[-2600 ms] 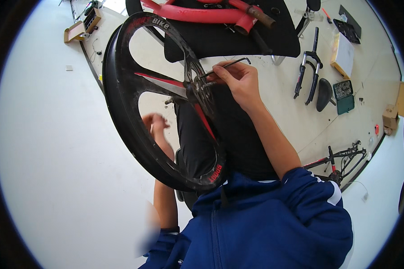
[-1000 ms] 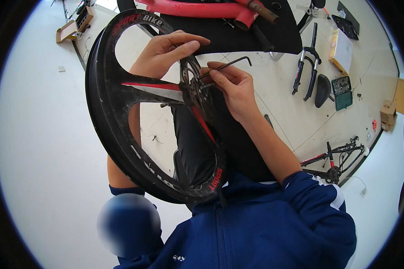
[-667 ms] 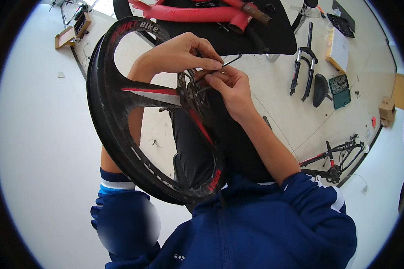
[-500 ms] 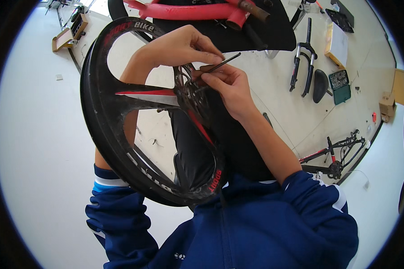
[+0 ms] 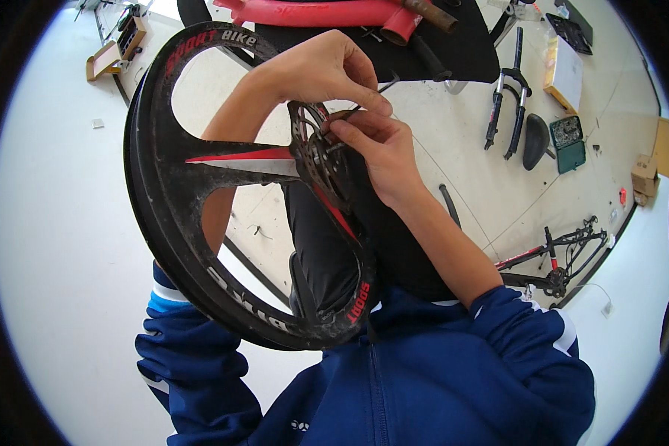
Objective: The person assembles a bicycle wheel by attaching a brake disc to the hub and tightening it with an Allen key. They then place the wheel and a red fork on a chair.
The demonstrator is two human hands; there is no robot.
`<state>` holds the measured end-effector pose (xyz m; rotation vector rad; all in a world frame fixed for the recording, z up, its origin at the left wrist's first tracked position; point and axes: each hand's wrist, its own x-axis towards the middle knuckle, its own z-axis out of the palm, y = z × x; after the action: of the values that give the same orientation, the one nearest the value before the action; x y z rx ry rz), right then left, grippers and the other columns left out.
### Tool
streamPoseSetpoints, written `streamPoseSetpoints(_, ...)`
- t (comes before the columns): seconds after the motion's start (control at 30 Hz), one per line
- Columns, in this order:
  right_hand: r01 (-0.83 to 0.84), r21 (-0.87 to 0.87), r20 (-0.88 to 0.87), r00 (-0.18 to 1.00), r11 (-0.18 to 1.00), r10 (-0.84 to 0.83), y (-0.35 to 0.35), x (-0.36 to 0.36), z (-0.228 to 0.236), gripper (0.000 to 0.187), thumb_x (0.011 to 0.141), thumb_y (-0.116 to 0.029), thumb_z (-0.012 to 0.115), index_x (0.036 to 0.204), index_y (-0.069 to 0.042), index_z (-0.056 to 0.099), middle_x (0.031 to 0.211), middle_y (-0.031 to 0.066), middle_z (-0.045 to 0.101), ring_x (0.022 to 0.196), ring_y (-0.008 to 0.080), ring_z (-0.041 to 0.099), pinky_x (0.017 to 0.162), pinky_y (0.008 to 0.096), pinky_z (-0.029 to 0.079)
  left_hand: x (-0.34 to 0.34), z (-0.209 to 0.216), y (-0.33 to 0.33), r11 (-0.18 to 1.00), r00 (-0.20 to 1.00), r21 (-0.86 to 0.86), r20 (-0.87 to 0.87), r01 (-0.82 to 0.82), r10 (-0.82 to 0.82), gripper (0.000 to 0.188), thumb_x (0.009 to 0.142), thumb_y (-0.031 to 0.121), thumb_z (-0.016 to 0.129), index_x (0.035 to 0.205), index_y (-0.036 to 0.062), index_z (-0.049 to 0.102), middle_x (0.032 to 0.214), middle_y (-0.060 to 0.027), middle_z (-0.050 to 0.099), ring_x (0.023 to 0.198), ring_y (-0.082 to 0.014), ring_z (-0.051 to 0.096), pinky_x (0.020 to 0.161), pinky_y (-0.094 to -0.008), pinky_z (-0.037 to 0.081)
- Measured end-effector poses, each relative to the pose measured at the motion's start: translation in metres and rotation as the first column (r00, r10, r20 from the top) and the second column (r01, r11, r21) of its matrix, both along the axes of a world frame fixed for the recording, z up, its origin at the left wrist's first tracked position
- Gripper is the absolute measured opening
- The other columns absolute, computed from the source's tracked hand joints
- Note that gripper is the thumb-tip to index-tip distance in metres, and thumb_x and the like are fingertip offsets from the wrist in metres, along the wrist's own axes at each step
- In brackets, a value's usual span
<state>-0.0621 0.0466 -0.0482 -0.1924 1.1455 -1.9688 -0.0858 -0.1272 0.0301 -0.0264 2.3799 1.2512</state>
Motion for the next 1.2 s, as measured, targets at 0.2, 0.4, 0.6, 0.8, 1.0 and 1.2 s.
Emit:
streamPoseSetpoints(0.2, -0.133, -0.073, -0.082, 0.989, 0.988, 0.127, 0.002, -0.011, 0.001, 0.021, 0.093, -0.004, 0.06, 0.111, 0.007, 0.065, 0.104, 0.015, 0.07, 0.094, 0.0171, 0.067, 0.092, 0.0302, 0.052, 0.002, -0.014, -0.014, 0.985, 1.0, 0.173, 0.0, -0.017, 0.017, 0.028, 0.083, 0.022, 0.075, 0.099, -0.0016, 0.074, 0.086, -0.0086, 0.071, 0.075, -0.0123, 0.066, 0.076, -0.0238, 0.053)
streamPoseSetpoints(0.4, -0.119, -0.05, -0.097, 0.989, 0.992, 0.114, 0.002, -0.008, 0.004, 0.021, 0.091, -0.003, 0.064, 0.109, 0.007, 0.065, 0.101, 0.0154, 0.071, 0.092, 0.0162, 0.067, 0.089, 0.029, 0.053, 0.004, -0.009, -0.015, 0.976, 0.999, 0.218, -0.029, -0.013, 0.02, 0.029, 0.081, 0.02, 0.076, 0.096, -0.0041, 0.072, 0.084, -0.0111, 0.072, 0.076, -0.0134, 0.068, 0.077, -0.0238, 0.053)
streamPoseSetpoints(0.6, -0.054, 0.131, -0.153, 0.985, 0.99, 0.074, 0.001, -0.007, 0.004, 0.017, 0.088, -0.004, 0.068, 0.102, 0.006, 0.068, 0.096, 0.0122, 0.071, 0.086, 0.0151, 0.068, 0.085, 0.0281, 0.053, 0.0, -0.003, -0.011, 0.987, 0.999, 0.158, 0.036, -0.032, 0.027, 0.028, 0.078, 0.017, 0.078, 0.093, -0.0043, 0.07, 0.086, -0.0123, 0.072, 0.076, -0.0131, 0.069, 0.075, -0.0241, 0.054)
streamPoseSetpoints(0.8, -0.085, -0.019, -0.139, 0.987, 0.996, 0.081, 0.0, -0.007, 0.002, 0.017, 0.09, -0.004, 0.066, 0.103, 0.006, 0.068, 0.096, 0.0125, 0.071, 0.088, 0.0158, 0.068, 0.086, 0.0292, 0.054, 0.005, -0.014, -0.008, 0.994, 0.998, 0.105, -0.056, -0.026, 0.032, 0.037, 0.08, 0.019, 0.077, 0.107, -0.0048, 0.07, 0.091, -0.0153, 0.072, 0.081, -0.0162, 0.07, 0.079, -0.0254, 0.055)
streamPoseSetpoints(1.0, -0.11, -0.052, -0.157, 0.982, 0.993, 0.1, 0.0, -0.01, 0.005, 0.017, 0.09, -0.004, 0.065, 0.104, 0.007, 0.068, 0.096, 0.0126, 0.071, 0.091, 0.0166, 0.068, 0.086, 0.0309, 0.054, 0.002, -0.011, -0.013, 0.977, 1.0, 0.213, 0.018, -0.005, 0.001, 0.033, 0.081, 0.017, 0.077, 0.105, -0.0049, 0.071, 0.09, -0.0155, 0.072, 0.08, -0.0179, 0.071, 0.081, -0.0268, 0.056)
streamPoseSetpoints(1.2, -0.063, 0.117, -0.171, 0.982, 0.991, 0.082, 0.0, -0.007, 0.009, 0.015, 0.087, -0.003, 0.07, 0.098, 0.006, 0.07, 0.094, 0.0125, 0.071, 0.087, 0.0162, 0.068, 0.084, 0.0303, 0.055, 0.003, 0.004, -0.01, 0.991, 0.999, 0.129, -0.011, -0.038, 0.04, 0.037, 0.073, 0.016, 0.083, 0.1, -0.0065, 0.07, 0.086, -0.0131, 0.072, 0.075, -0.0166, 0.07, 0.078, -0.0262, 0.055)
